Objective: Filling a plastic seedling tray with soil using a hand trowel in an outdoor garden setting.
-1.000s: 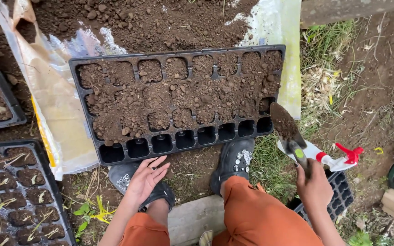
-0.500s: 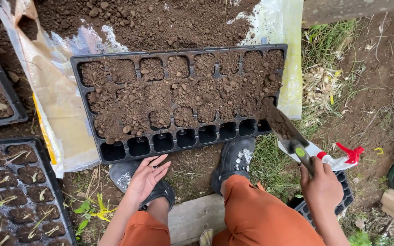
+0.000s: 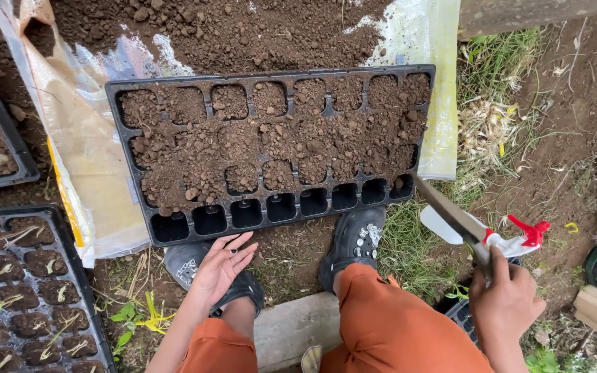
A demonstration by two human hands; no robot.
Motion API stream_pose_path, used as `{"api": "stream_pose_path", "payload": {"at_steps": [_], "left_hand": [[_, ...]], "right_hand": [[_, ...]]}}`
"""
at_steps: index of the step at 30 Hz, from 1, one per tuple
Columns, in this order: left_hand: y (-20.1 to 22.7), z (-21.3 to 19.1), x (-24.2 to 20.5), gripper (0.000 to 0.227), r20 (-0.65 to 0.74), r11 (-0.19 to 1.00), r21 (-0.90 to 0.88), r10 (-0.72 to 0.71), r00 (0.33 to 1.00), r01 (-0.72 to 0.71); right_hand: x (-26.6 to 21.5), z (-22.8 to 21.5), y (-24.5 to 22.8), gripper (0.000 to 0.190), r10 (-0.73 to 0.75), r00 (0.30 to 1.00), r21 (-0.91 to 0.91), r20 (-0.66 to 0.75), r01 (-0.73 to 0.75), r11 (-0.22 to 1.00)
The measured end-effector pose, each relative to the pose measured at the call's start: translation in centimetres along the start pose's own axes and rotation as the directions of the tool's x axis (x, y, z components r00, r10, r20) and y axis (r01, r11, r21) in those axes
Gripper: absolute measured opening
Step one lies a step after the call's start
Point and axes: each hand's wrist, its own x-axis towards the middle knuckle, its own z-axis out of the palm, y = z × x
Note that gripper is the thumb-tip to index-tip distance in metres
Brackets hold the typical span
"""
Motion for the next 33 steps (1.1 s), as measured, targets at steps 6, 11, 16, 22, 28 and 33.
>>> {"api": "stream_pose_path", "payload": {"at_steps": [6, 11, 16, 22, 28, 33], "left_hand": [[0.1, 0.2, -0.1, 0.033, -0.012, 1.000, 0.000, -0.006, 1.000, 0.006], [-0.1, -0.1, 0.1, 0.027, 0.003, 0.998, -0.063, 0.015, 1.000, -0.015], [0.1, 0.5, -0.1, 0.030, -0.008, 0.997, -0.071, -0.017, 1.000, 0.017], [0.1, 0.4, -0.2, 0.026, 0.057, 0.993, -0.119, 0.010, 0.998, -0.003], [0.4, 1.5, -0.8, 0.021, 0.021, 0.991, -0.133, -0.028, 0.999, 0.031], [0.3, 1.5, -0.8, 0.022, -0.016, 0.994, -0.107, -0.032, 0.999, 0.030]], "right_hand": [[4.0, -2.1, -4.1, 0.053, -0.011, 0.998, 0.243, 0.069, -0.006, 0.970], [11.1, -7.0, -10.3, 0.059, -0.118, 0.965, 0.760, 0.233, -0.105, 0.641], [22.3, -9.0, -15.8, 0.050, -0.280, 0.958, 0.752, 0.066, 0.137, 0.645], [31.2, -9.5, -24.8, 0.044, -0.336, 0.939, 0.735, -0.079, 0.283, 0.617], [36.1, -9.4, -32.0, 0.047, -0.459, 0.872, 0.775, -0.169, 0.405, 0.485], [38.1, -14.9, -37.3, 0.044, -0.503, 0.861, 0.961, 0.076, 0.072, 0.268]]}}
